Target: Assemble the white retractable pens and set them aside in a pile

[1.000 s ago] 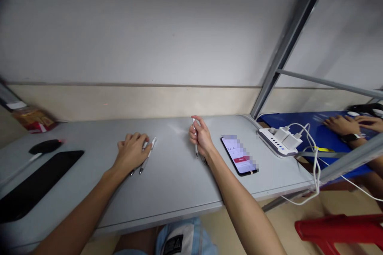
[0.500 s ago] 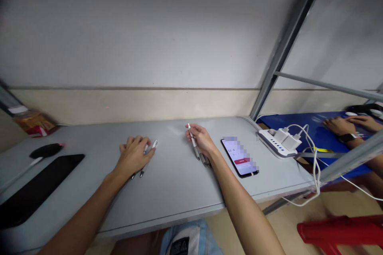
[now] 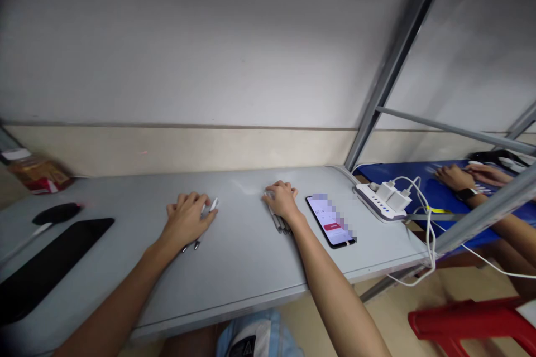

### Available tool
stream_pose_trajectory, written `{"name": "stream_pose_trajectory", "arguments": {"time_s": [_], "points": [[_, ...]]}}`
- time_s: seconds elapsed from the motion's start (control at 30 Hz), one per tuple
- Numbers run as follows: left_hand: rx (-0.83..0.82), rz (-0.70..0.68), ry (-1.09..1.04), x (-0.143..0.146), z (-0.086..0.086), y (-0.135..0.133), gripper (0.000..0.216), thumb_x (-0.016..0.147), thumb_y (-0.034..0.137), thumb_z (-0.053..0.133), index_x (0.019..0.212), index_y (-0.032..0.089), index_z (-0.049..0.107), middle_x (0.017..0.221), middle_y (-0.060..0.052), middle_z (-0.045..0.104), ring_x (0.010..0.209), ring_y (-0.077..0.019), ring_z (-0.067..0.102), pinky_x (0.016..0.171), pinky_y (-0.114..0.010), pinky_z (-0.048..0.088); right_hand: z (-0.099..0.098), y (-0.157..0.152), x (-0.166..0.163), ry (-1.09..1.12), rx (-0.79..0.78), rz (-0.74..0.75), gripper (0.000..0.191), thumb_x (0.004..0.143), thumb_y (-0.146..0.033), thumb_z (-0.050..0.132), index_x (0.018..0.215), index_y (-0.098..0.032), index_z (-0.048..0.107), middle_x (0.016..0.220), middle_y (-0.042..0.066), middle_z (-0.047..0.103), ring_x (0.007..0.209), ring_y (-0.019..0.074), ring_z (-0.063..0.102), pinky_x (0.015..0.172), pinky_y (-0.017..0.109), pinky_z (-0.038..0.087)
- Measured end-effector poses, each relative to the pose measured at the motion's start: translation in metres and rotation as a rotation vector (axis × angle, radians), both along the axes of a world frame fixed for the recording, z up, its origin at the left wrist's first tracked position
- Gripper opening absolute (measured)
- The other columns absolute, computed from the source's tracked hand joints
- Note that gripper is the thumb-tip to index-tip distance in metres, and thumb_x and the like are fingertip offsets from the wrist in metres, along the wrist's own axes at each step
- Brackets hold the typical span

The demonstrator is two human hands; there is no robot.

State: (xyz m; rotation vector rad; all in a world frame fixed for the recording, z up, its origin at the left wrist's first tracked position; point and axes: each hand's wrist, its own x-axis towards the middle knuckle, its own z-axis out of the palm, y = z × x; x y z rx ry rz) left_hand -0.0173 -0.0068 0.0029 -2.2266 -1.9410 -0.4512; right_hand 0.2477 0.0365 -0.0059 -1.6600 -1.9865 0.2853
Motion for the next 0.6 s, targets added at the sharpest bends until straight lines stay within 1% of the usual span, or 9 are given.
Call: {"name": "stream_pose_trajectory", "arguments": {"time_s": [0.1, 0.23, 0.33, 0.47, 0.6], "points": [[-0.007, 0.0, -0.005, 0.0002, 0.0011, -0.0005, 0.029, 0.086, 0.043, 0.041, 0.091, 0.02, 0.058, 0.1, -0.01, 0.057, 0.102, -0.0297, 0.044, 0.079, -0.041, 0.032, 0.0038, -0.0013, 0.001, 0.062, 0.01, -0.014, 0.028, 0.084, -0.038, 0.06, 0.108, -0.026, 0.069, 0.119, 0.009, 0.059, 0.112, 0.027, 0.045, 0.088, 0.039, 0.027], [-0.017, -0.004, -0.006, -0.0004, 0.0017, -0.0007, 0.029, 0.086, 0.044, 0.041, 0.092, 0.021, 0.058, 0.1, -0.01, 0.057, 0.101, -0.0297, 0.044, 0.08, -0.042, 0.032, 0.0068, -0.0016, 0.0034, 0.096, 0.012, -0.051, 0.026, 0.085, -0.036, 0.058, 0.106, -0.025, 0.069, 0.116, 0.008, 0.06, 0.112, 0.0264, 0.045, 0.088, 0.039, 0.029], [-0.024, 0.001, 0.007, -0.0011, 0.0012, -0.0003, 0.029, 0.086, 0.045, 0.041, 0.087, 0.021, 0.057, 0.097, -0.01, 0.058, 0.1, -0.0293, 0.045, 0.08, -0.041, 0.032, 0.0069, -0.0019, 0.0042, 0.098, 0.014, -0.056, 0.027, 0.085, -0.036, 0.058, 0.108, -0.025, 0.068, 0.116, 0.008, 0.06, 0.112, 0.0267, 0.045, 0.089, 0.039, 0.029], [-0.031, -0.01, 0.029, -0.0012, 0.0004, -0.0002, 0.029, 0.086, 0.045, 0.041, 0.081, 0.021, 0.056, 0.095, -0.009, 0.058, 0.1, -0.0294, 0.045, 0.078, -0.041, 0.032, 0.0055, -0.0021, 0.0035, 0.09, 0.01, -0.007, 0.03, 0.08, -0.04, 0.065, 0.107, -0.027, 0.068, 0.116, 0.007, 0.06, 0.112, 0.0265, 0.046, 0.089, 0.038, 0.029], [-0.035, -0.02, 0.04, -0.0012, -0.0001, -0.0003, 0.029, 0.085, 0.046, 0.041, 0.081, 0.021, 0.056, 0.095, -0.01, 0.058, 0.099, -0.0293, 0.045, 0.076, -0.04, 0.032, 0.0042, -0.0006, 0.0043, 0.075, -0.021, -0.003, 0.032, 0.074, -0.041, 0.071, 0.103, -0.027, 0.069, 0.114, 0.006, 0.06, 0.112, 0.027, 0.045, 0.088, 0.038, 0.029]]}}
